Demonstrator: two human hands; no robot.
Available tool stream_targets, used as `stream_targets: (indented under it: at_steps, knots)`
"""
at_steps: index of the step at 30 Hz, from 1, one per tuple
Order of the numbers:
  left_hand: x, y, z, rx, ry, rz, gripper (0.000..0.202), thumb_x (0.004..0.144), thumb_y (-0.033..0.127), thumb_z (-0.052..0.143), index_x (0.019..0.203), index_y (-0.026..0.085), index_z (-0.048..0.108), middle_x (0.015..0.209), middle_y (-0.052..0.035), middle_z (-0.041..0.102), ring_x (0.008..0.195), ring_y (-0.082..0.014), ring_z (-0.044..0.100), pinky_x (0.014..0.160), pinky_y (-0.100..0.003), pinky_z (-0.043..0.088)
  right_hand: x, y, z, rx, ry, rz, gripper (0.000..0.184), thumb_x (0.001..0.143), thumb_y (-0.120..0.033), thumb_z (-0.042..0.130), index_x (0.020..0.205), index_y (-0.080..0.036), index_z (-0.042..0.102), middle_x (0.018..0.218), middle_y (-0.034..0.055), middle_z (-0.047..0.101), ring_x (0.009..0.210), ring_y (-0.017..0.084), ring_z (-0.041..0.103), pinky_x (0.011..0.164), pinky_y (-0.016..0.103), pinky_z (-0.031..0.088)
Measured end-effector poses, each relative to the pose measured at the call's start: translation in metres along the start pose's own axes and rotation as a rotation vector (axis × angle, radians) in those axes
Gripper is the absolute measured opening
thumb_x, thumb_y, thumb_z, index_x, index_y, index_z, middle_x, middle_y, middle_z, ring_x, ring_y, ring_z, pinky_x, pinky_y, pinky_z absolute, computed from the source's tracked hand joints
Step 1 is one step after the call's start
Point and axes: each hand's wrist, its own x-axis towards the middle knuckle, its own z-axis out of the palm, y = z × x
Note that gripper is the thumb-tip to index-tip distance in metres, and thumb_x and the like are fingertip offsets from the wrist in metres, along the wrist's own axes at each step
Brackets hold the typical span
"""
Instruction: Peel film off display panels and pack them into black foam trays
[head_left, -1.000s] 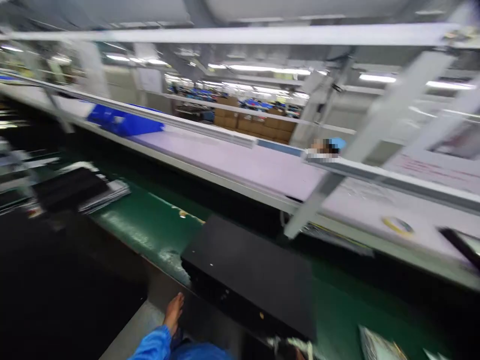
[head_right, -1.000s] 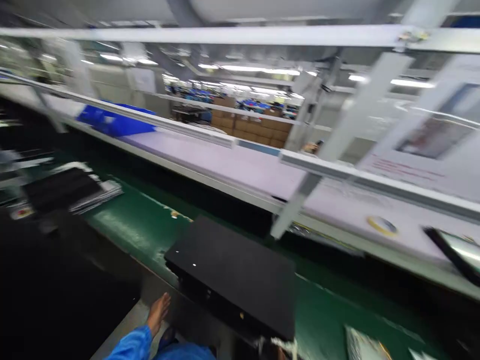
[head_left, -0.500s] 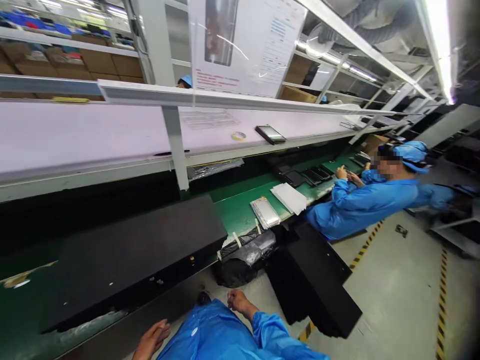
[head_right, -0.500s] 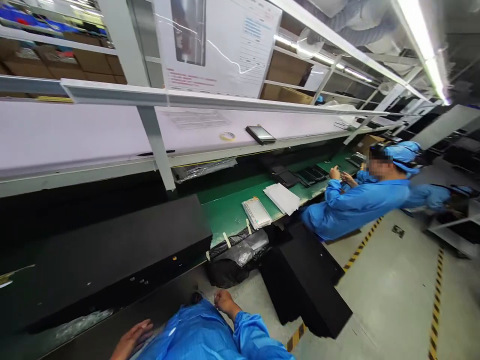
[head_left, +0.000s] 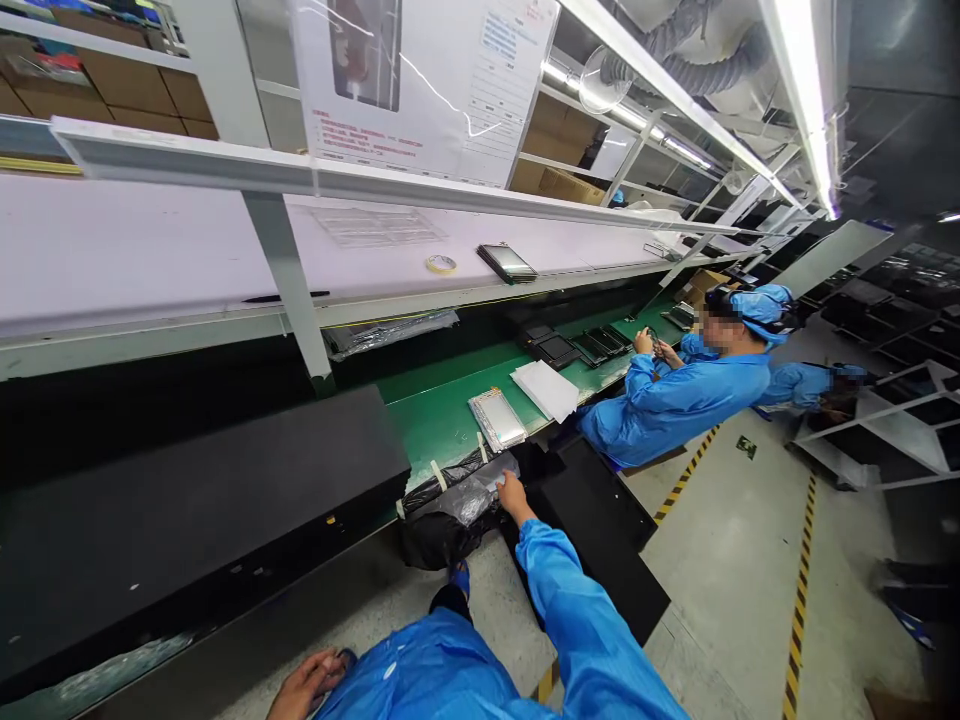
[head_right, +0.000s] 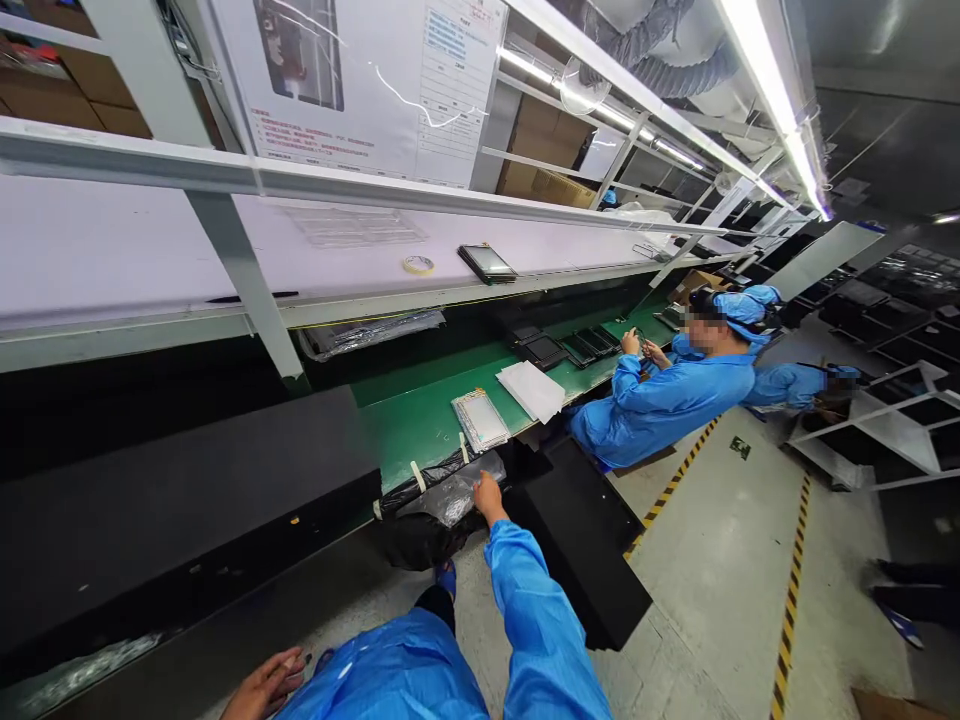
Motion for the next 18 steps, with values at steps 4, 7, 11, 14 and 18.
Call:
stream_targets:
  at_steps: [4, 7, 11, 14, 18]
  knots:
    - [0.02, 0.005, 0.035, -0.049, 0.095, -0.012, 0.054, 0.033, 0.075, 0.058, 0.076, 0.043, 0.055, 0.081, 0.0047, 0.081, 0.117, -0.0357, 0.067, 0.107, -0.046, 0.045, 0.08, 0.021, -0.027, -0.07, 0.003, -0.094, 0.054, 0.094, -0.017, 0.049, 0.147, -0.005, 0.045, 0.149, 0.0225, 0.048, 0.138, 0.026, 0.045, 0.112, 0.028, 0.031]
    - [0.04, 0.009, 0.088, -0.145, 0.185, -0.055, 0.055, 0.033, 0.076, 0.057, 0.075, 0.041, 0.053, 0.079, 0.0013, 0.081, 0.116, -0.0365, 0.067, 0.106, -0.046, 0.046, 0.131, 0.039, -0.035, -0.128, -0.036, -0.168, 0.061, 0.092, -0.016, 0.052, 0.15, -0.007, 0.04, 0.158, 0.0243, 0.033, 0.145, 0.03, 0.033, 0.116, 0.035, 0.025]
    - [0.06, 0.021, 0.173, -0.246, 0.149, -0.055, 0.056, 0.031, 0.077, 0.065, 0.074, 0.042, 0.057, 0.081, -0.0015, 0.082, 0.111, -0.0377, 0.07, 0.102, -0.045, 0.049, 0.18, 0.054, -0.034, -0.166, -0.134, -0.264, 0.07, 0.087, -0.022, 0.063, 0.152, -0.011, 0.039, 0.162, 0.0241, 0.024, 0.151, 0.036, 0.019, 0.118, 0.042, 0.022]
    - [0.065, 0.033, 0.217, -0.237, 0.129, -0.062, 0.055, 0.029, 0.075, 0.069, 0.073, 0.044, 0.059, 0.081, 0.0003, 0.082, 0.108, -0.0401, 0.071, 0.102, -0.049, 0.049, 0.198, 0.053, -0.027, -0.179, -0.187, -0.275, 0.072, 0.087, -0.027, 0.064, 0.152, -0.012, 0.037, 0.162, 0.0273, 0.021, 0.151, 0.042, 0.016, 0.115, 0.051, 0.025]
    - [0.058, 0.058, 0.242, -0.195, 0.144, -0.073, 0.052, 0.036, 0.076, 0.063, 0.077, 0.045, 0.057, 0.083, 0.0033, 0.081, 0.111, -0.0384, 0.07, 0.105, -0.049, 0.047, 0.207, 0.042, -0.014, -0.203, -0.226, -0.227, 0.076, 0.087, -0.029, 0.064, 0.154, -0.013, 0.031, 0.161, 0.0343, 0.016, 0.15, 0.048, 0.013, 0.111, 0.062, 0.025]
